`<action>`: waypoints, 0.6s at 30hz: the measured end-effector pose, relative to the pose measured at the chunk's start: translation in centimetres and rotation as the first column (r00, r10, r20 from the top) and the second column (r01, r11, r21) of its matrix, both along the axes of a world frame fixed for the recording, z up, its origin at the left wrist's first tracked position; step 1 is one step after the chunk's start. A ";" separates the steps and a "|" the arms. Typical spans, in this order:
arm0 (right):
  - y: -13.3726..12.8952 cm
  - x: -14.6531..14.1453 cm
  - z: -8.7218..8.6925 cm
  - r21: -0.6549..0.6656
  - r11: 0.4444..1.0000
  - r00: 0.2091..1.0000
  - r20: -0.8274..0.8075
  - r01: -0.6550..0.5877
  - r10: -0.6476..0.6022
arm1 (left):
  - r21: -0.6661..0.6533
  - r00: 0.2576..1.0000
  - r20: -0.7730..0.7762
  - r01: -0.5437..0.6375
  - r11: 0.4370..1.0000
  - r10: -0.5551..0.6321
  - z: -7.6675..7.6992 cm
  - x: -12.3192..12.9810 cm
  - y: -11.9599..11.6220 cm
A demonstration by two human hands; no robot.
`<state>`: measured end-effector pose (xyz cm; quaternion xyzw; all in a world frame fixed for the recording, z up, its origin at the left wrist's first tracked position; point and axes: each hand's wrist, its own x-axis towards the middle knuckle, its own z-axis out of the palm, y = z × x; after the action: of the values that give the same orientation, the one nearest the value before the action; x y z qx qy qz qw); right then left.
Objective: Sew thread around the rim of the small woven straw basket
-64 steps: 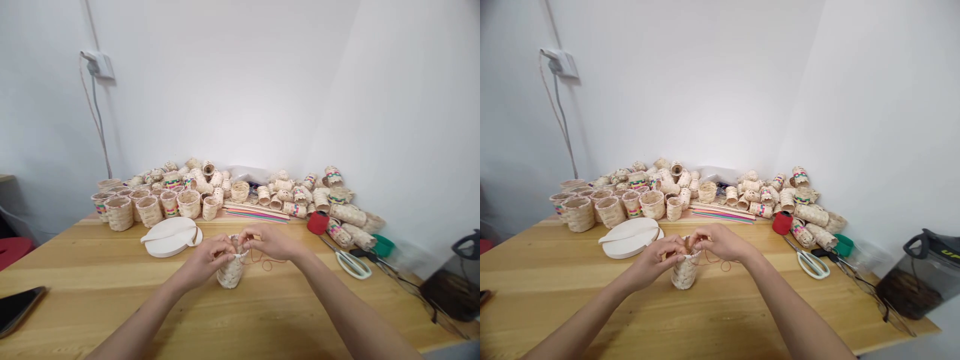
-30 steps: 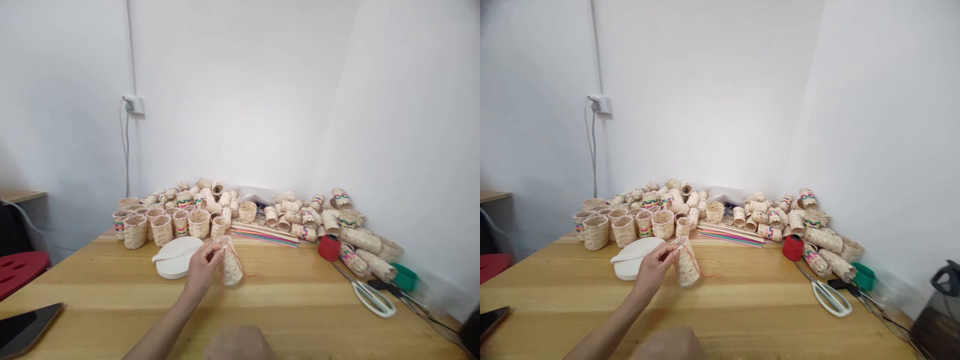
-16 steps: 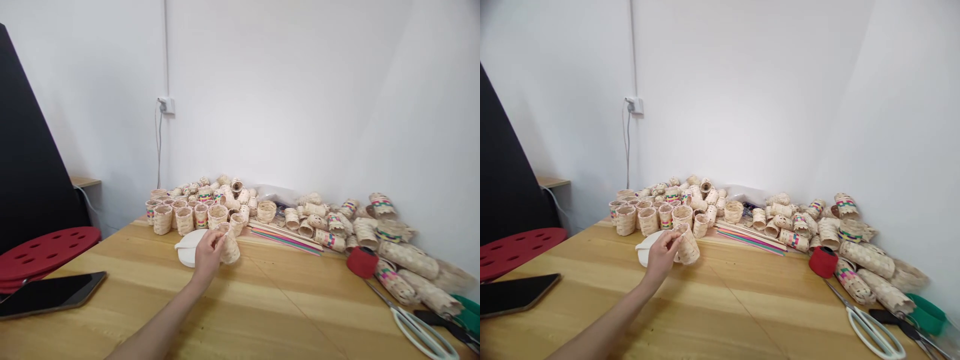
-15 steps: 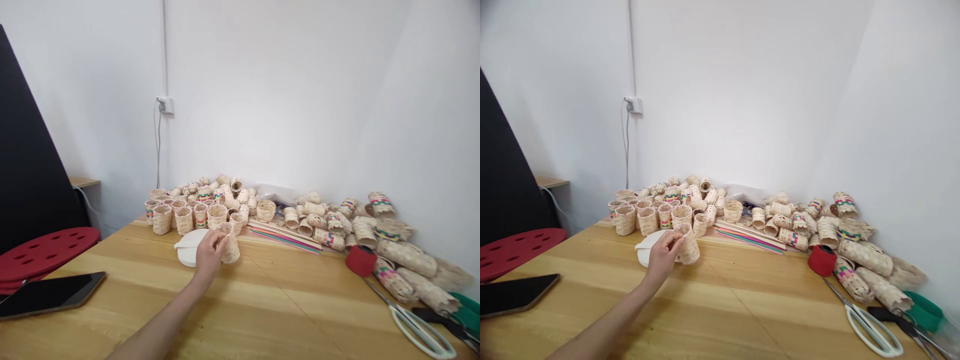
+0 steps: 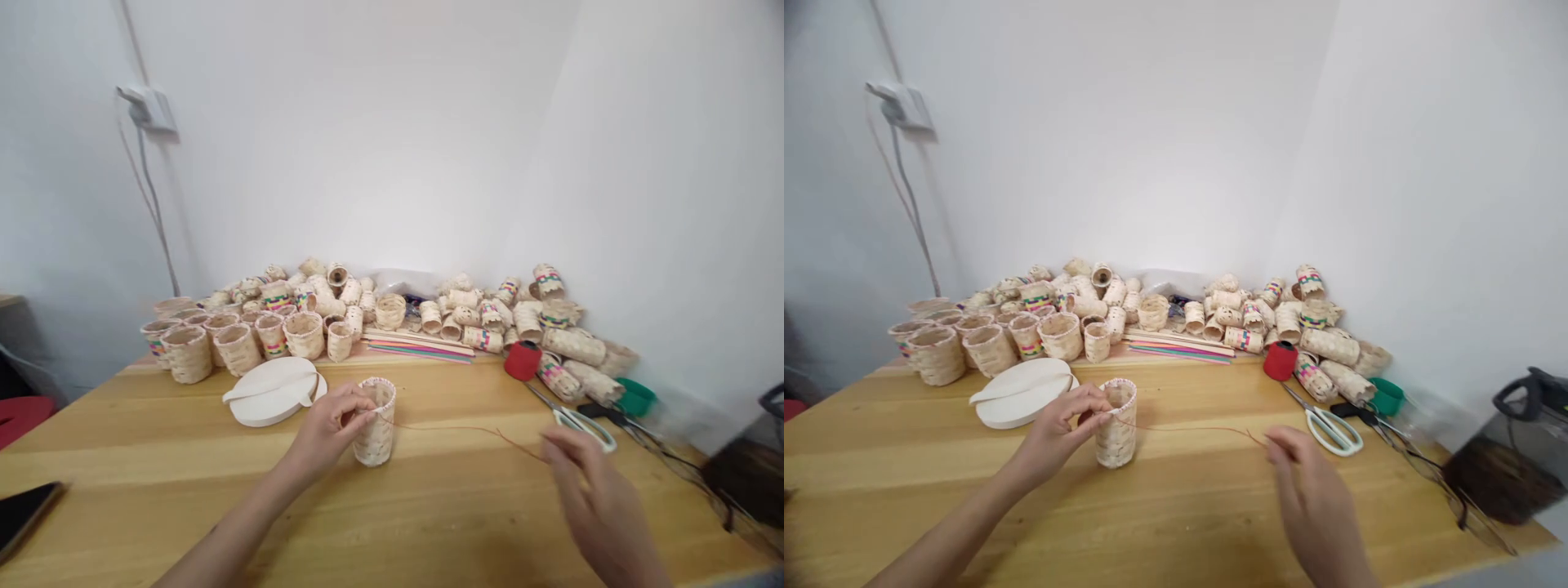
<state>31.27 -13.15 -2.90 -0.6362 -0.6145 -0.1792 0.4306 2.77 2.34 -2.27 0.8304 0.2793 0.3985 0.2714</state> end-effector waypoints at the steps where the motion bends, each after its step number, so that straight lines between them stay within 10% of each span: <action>1: 1.1 -0.8 0.2 -0.018 0.997 0.996 0.046 -0.077 0.078 | -0.004 1.000 -0.013 0.020 1.000 -0.020 0.1 0.0 -0.1; 7: 9.2 -7.0 2.1 -0.095 0.844 0.835 0.120 -0.528 0.536 | -0.003 0.999 -0.025 0.039 0.999 -0.039 0.2 -0.6 0.3; 18: 12.9 -7.7 1.1 -0.121 0.775 0.770 0.098 -0.620 0.631 | 0.024 0.996 -0.009 0.086 0.996 -0.086 -0.1 -0.7 0.8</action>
<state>23.59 -0.21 -1.78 -0.3992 -0.8251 -0.0424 0.3976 2.06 3.09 -2.32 0.8464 0.2394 0.3866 0.2773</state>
